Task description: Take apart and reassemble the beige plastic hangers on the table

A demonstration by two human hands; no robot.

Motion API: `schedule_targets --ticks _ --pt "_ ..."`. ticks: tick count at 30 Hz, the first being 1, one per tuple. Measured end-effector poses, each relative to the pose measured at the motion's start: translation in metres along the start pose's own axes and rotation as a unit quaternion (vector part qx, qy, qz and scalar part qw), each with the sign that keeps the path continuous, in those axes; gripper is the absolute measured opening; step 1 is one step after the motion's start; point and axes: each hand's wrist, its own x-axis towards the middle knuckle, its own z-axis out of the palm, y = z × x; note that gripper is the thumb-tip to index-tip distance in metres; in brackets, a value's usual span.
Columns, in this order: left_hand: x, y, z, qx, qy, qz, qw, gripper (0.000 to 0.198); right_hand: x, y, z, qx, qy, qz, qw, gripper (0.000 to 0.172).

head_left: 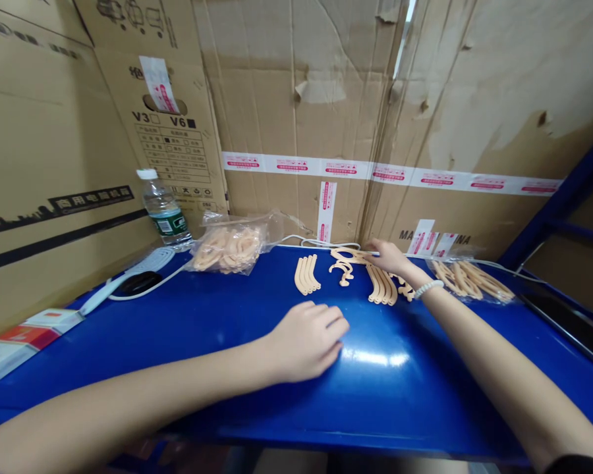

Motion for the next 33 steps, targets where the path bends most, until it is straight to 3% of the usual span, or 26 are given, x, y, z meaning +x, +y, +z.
schedule_targets --ticks 4,9,14,21,26,30,33 --pt "0.003 0.021 0.009 -0.029 0.019 0.049 0.998 0.016 0.013 0.002 0.012 -0.020 -0.044 0.000 0.999 0.041" --pt "0.002 0.018 0.029 -0.075 0.076 0.064 0.992 0.013 0.023 0.003 0.021 -0.024 -0.083 0.035 0.996 0.025" --pt "0.001 0.016 0.034 -0.126 0.091 0.058 0.986 0.011 0.032 0.006 0.025 0.019 -0.109 0.061 0.992 0.021" --pt "0.001 0.015 0.033 -0.131 0.092 0.058 0.985 0.012 0.030 0.003 0.025 0.151 -0.030 0.093 0.984 0.011" --pt "0.001 0.015 0.031 -0.157 0.092 0.054 0.982 0.012 0.026 -0.001 0.012 0.296 0.034 0.131 0.946 0.018" --pt "0.002 0.015 0.027 -0.271 0.122 0.000 0.955 0.016 0.000 -0.011 -0.013 0.382 0.078 0.133 0.911 0.022" --pt "0.005 0.012 0.027 -0.365 0.197 -0.131 0.900 0.023 -0.038 -0.024 -0.031 0.429 0.069 0.116 0.893 0.025"
